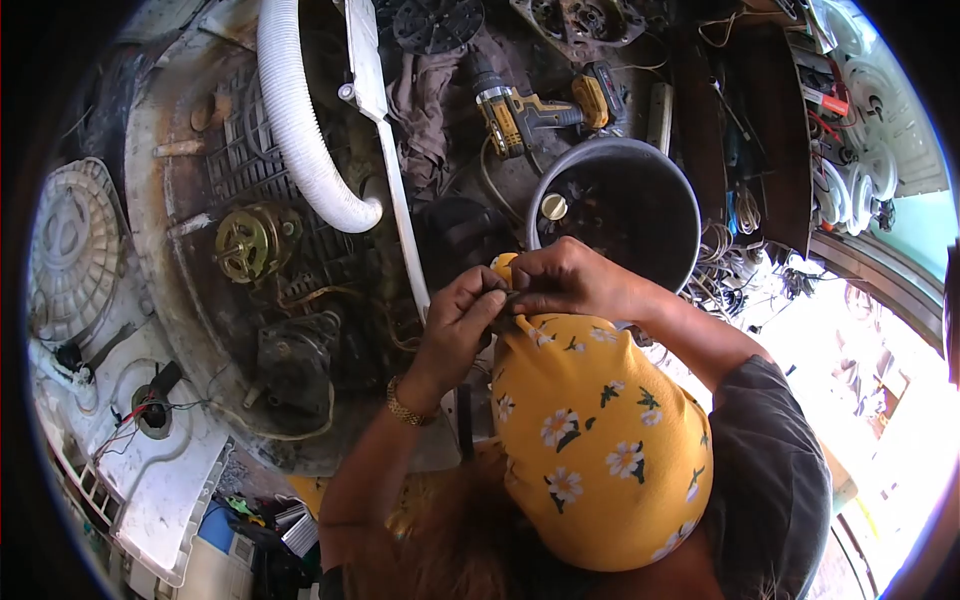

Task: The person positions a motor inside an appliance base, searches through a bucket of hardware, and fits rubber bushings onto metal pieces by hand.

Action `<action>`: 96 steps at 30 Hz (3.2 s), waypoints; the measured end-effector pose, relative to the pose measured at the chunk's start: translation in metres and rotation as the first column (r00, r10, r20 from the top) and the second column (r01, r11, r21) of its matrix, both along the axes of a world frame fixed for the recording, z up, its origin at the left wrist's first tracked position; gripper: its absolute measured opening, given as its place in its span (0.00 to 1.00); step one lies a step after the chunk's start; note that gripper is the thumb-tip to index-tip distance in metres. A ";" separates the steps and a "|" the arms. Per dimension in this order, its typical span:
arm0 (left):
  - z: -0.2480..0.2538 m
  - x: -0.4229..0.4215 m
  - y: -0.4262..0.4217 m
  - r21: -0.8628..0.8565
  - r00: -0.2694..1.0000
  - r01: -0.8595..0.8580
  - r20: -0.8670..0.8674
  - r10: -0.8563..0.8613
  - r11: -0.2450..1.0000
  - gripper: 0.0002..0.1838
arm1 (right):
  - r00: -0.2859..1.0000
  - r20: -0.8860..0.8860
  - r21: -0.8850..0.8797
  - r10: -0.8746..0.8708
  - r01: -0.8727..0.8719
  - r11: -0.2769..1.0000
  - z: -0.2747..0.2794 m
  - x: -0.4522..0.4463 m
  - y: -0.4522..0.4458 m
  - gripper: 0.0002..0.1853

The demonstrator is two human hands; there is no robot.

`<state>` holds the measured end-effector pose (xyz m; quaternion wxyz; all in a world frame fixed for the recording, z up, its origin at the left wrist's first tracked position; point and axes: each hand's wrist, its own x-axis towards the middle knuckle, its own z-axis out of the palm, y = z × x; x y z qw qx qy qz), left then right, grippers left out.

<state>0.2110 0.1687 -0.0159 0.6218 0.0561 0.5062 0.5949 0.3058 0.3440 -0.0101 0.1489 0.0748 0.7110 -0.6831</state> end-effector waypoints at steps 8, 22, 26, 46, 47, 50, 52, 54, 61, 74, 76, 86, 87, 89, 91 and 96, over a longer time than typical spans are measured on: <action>0.014 -0.007 0.003 -0.134 0.700 0.168 -0.681 -0.214 0.977 0.03 | 0.992 0.099 -0.026 -0.084 0.087 0.996 -0.006 0.005 -0.004 0.10; -0.016 0.019 -0.002 -0.009 0.863 -0.065 -0.502 0.052 0.998 0.06 | 0.969 0.132 -0.102 -0.211 0.225 0.969 -0.007 0.010 -0.006 0.11; -0.023 0.021 -0.005 0.117 0.876 -0.094 -0.463 0.138 0.989 0.06 | 0.982 0.081 -0.096 -0.168 0.175 0.980 -0.003 0.009 -0.005 0.10; -0.032 0.016 0.005 0.088 0.815 -0.104 -0.563 0.136 0.991 0.04 | 0.974 0.057 -0.142 -0.219 0.225 0.964 -0.011 0.011 -0.004 0.07; -0.031 0.014 0.004 0.082 0.804 -0.085 -0.584 0.117 0.993 0.05 | 0.969 0.095 -0.169 -0.229 0.242 0.955 -0.008 0.011 -0.006 0.07; -0.029 0.011 0.002 0.117 0.822 -0.071 -0.555 0.125 0.991 0.05 | 0.959 0.152 -0.121 -0.239 0.258 0.958 0.003 0.009 -0.004 0.08; -0.024 0.012 0.003 0.117 0.854 -0.088 -0.503 0.136 0.989 0.05 | 0.974 0.068 -0.149 -0.216 0.224 0.963 -0.001 0.011 -0.003 0.08; -0.016 0.015 0.009 0.077 0.882 -0.117 -0.450 0.139 0.990 0.05 | 0.980 -0.003 -0.142 -0.197 0.195 0.970 -0.005 0.012 -0.001 0.08; -0.021 0.015 0.008 0.148 0.903 -0.127 -0.392 0.176 0.981 0.04 | 0.978 -0.026 -0.167 -0.208 0.201 0.965 -0.005 0.012 -0.002 0.09; -0.024 0.006 0.017 0.215 0.720 -0.041 -0.671 0.178 0.976 0.04 | 0.959 0.011 -0.171 -0.282 0.279 0.945 -0.011 0.008 -0.005 0.05; -0.022 0.005 0.016 0.200 0.662 -0.011 -0.733 0.158 0.980 0.05 | 0.942 0.079 -0.303 -0.326 0.334 0.892 -0.013 0.009 -0.007 0.05; -0.023 0.010 0.029 0.082 0.865 -0.153 -0.472 0.173 0.985 0.06 | 0.919 0.076 -0.281 -0.388 0.393 0.876 -0.021 0.006 -0.003 0.04; -0.027 0.013 0.028 0.049 0.894 -0.186 -0.407 0.190 0.981 0.06 | 0.926 0.013 -0.128 -0.377 0.375 0.918 -0.020 0.006 -0.002 0.04; -0.037 0.016 0.026 0.015 0.895 -0.204 -0.403 0.192 0.979 0.06 | 0.940 -0.103 0.189 -0.325 0.339 0.922 -0.019 0.007 -0.002 0.05; -0.039 0.019 0.026 0.001 0.829 -0.227 -0.525 0.194 0.974 0.05 | 0.944 -0.199 0.399 -0.263 0.324 0.858 -0.021 0.010 -0.007 0.06; -0.029 0.023 0.034 -0.043 0.511 -0.232 -0.856 0.084 0.972 0.06 | 0.912 -0.353 0.592 -0.210 0.391 0.704 -0.025 0.005 -0.009 0.06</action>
